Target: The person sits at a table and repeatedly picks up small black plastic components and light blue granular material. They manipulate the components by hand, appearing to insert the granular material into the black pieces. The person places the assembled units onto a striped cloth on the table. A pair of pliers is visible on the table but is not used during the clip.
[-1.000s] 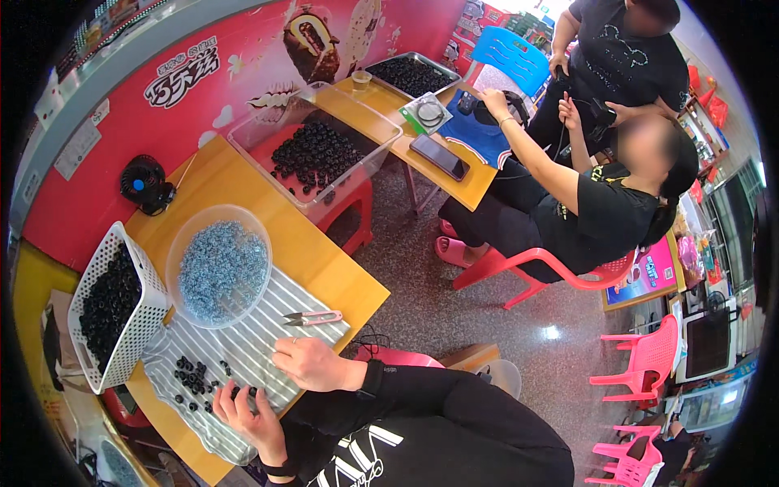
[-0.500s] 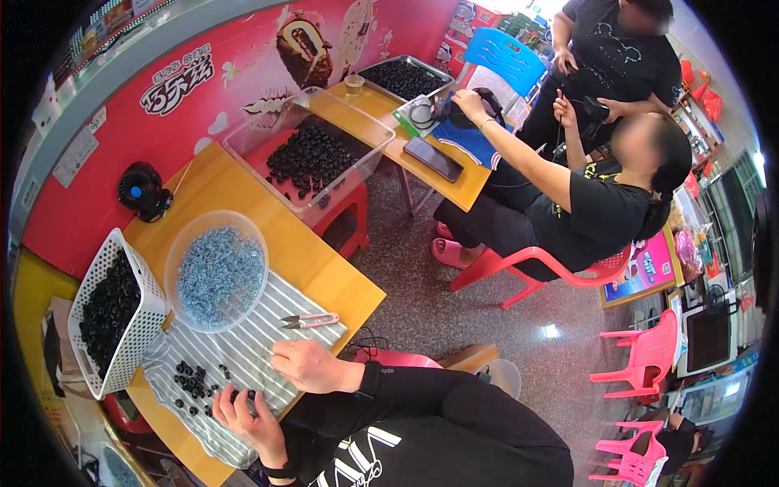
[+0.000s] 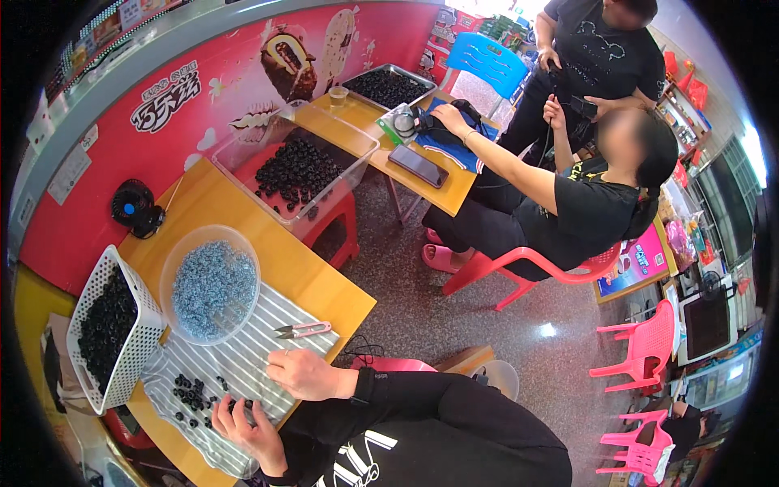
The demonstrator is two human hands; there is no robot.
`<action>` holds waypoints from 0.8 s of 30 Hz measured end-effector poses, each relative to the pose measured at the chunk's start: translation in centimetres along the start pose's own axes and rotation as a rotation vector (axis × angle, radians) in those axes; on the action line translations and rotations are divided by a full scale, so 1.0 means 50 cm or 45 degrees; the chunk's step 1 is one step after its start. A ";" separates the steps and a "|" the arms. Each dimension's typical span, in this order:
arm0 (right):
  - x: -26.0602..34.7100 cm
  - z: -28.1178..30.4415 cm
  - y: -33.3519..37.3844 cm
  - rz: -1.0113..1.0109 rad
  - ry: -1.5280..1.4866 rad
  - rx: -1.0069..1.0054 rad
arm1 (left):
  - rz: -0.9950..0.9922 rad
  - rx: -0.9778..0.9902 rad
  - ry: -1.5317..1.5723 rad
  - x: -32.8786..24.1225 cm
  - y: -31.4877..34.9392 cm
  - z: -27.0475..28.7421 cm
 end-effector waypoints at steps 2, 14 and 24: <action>0.002 0.000 0.000 -0.011 0.006 0.009 | 0.000 -0.009 -0.009 0.004 0.002 -0.001; 0.000 -0.001 0.001 0.004 -0.013 -0.001 | -0.019 -0.041 -0.049 0.000 -0.001 0.000; 0.004 0.004 0.000 -0.008 -0.013 -0.004 | -0.021 -0.020 -0.065 0.003 0.001 0.000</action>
Point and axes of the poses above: each hand's wrist, its own y-axis away from the middle knuckle, its own z-axis out of the back of the hand, x = y × z, the point moved 4 cm from there along -y, towards the middle knuckle, and after that the axes turned 7 degrees about -z, right-handed, at the moved point
